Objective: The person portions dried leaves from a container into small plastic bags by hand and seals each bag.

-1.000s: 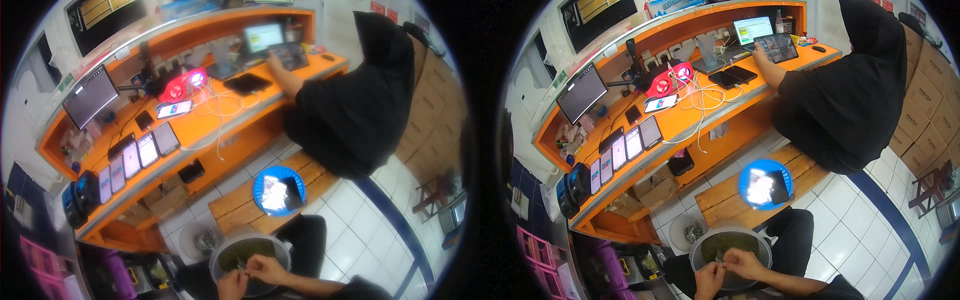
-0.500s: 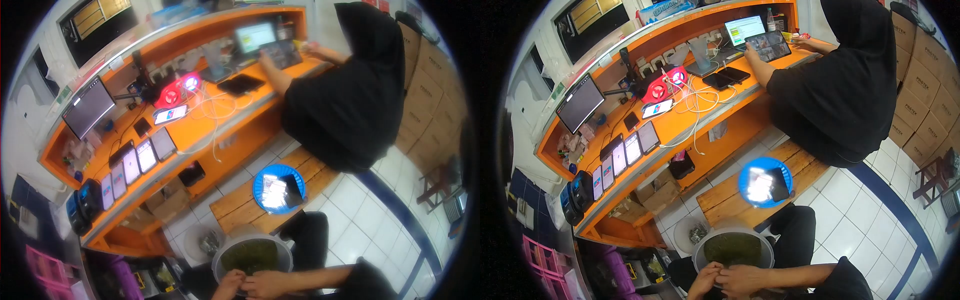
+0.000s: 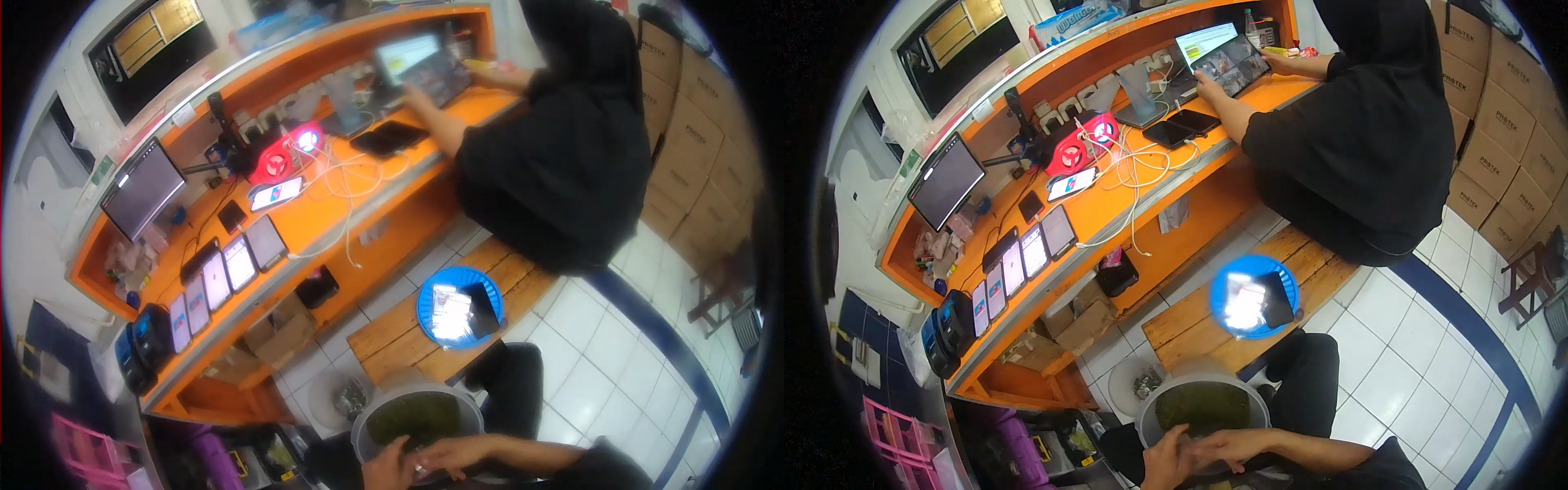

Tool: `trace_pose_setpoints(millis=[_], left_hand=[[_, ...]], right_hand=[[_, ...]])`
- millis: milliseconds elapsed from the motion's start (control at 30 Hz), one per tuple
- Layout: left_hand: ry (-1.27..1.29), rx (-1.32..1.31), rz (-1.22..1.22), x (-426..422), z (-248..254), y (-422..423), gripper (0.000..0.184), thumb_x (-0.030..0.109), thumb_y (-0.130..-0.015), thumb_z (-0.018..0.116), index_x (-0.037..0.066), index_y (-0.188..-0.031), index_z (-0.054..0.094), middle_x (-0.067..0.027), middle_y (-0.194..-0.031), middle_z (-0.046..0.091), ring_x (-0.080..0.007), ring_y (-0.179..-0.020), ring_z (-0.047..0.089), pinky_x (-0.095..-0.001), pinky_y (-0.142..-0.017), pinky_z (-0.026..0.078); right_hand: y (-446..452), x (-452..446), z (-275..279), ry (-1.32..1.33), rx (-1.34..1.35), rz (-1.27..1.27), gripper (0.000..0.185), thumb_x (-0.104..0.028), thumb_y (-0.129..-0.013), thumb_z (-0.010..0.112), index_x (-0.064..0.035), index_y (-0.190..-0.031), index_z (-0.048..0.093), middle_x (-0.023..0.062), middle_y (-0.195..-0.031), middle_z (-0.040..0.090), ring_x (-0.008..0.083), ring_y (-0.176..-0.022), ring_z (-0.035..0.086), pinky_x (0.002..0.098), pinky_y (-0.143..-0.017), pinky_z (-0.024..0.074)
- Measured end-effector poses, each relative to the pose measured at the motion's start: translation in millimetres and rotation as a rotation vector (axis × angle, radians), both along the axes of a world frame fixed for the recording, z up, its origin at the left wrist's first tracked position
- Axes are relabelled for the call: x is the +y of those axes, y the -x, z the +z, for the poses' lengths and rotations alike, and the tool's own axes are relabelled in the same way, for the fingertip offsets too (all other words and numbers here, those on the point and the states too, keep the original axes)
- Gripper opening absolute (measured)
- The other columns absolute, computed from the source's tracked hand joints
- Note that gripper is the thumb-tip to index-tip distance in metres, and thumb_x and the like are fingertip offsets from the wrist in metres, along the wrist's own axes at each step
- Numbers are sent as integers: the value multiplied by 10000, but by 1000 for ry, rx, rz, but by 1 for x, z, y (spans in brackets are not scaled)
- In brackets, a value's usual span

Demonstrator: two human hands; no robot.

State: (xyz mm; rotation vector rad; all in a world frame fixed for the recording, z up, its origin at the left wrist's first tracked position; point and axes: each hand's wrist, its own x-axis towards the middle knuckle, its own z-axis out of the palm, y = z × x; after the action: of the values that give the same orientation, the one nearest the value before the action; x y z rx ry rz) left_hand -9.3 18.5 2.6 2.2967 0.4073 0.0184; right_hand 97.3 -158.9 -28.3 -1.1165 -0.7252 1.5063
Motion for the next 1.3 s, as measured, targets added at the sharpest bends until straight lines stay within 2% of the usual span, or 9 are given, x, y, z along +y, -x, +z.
trace_pose_setpoints(millis=[67, 300, 467, 567, 800, 933, 1000, 1100, 1300], left_hand=[[-221, -218, -363, -3, 13, -6, 471, 325, -879, 662, 17, -1229, 597, -233, -1059, 661, -425, -981, 623, -498, -840, 481], [-86, -229, -363, -2, -4, -7, 599, 346, -808, 722, -18, -1261, 577, -266, -1145, 626, -455, -1023, 598, -495, -858, 487], [-85, -294, -307, -6, 11, -11, 473, 194, -728, 791, -9, -1130, 645, -139, -998, 626, -295, -910, 610, -362, -813, 492], [-98, -295, -325, 5, -3, -4, 650, 244, -635, 871, 25, -1196, 629, -160, -1041, 642, -347, -960, 615, -408, -849, 497], [-91, -294, -155, 18, -5, 8, 501, 244, -744, 811, 4, -1150, 641, -140, -1033, 660, -285, -948, 624, -389, -827, 511], [610, -387, 255, 47, -23, 34, 647, 407, -815, 778, 9, -1270, 549, -47, -1087, 581, -159, -941, 574, -324, -847, 478], [701, -533, 454, 57, -25, 37, 752, 569, -860, 657, 4, -1332, 506, -19, -955, 530, -108, -801, 480, -266, -676, 376], [887, -612, 546, 68, -24, 54, 702, 551, -913, 544, 14, -1361, 481, -38, -939, 515, -126, -807, 452, -267, -700, 353], [973, -685, 569, 64, -24, 61, 640, 500, -944, 497, 20, -1367, 481, -52, -982, 530, -135, -844, 453, -270, -722, 354]], right_hand=[[-7, -2, -12, 30, 58, -38, 582, -528, -1043, 383, -36, -1291, 571, 75, -899, 586, 147, -510, 556, 257, -496, 475], [-17, 3, 15, 142, 29, -13, 700, -599, -1025, 337, 4, -1225, 631, 95, -997, 648, 142, -525, 575, 242, -507, 489], [-9, 11, 12, 169, 58, -69, 713, -624, -1014, 346, 15, -1213, 592, 81, -824, 567, 137, -506, 552, 248, -460, 453], [-4, 18, 4, 118, 95, -30, 677, -594, -1025, 354, 10, -1181, 618, 100, -859, 600, 142, -504, 556, 243, -469, 461], [-7, 24, 17, 85, -182, -380, 377, -374, -1041, 497, -46, -1062, 681, 50, -826, 696, 99, -542, 585, 242, -476, 462], [-35, 2, 11, 214, -272, -852, 328, -339, -1030, 529, -45, -930, 633, 38, -702, 646, 104, -570, 582, 258, -528, 459], [-42, 4, 23, 196, -400, -878, 240, -250, -1024, 535, -30, -998, 627, 43, -765, 656, 94, -616, 586, 254, -553, 461], [-27, 11, 8, 272, -673, -714, 181, -116, -929, 606, -7, -1070, 638, 132, -865, 695, 201, -758, 682, 335, -661, 530], [-4, 55, -53, 525, -1345, 105, 180, -231, -880, 659, -108, -998, 716, 168, -960, 710, 341, -823, 697, 462, -728, 549]])
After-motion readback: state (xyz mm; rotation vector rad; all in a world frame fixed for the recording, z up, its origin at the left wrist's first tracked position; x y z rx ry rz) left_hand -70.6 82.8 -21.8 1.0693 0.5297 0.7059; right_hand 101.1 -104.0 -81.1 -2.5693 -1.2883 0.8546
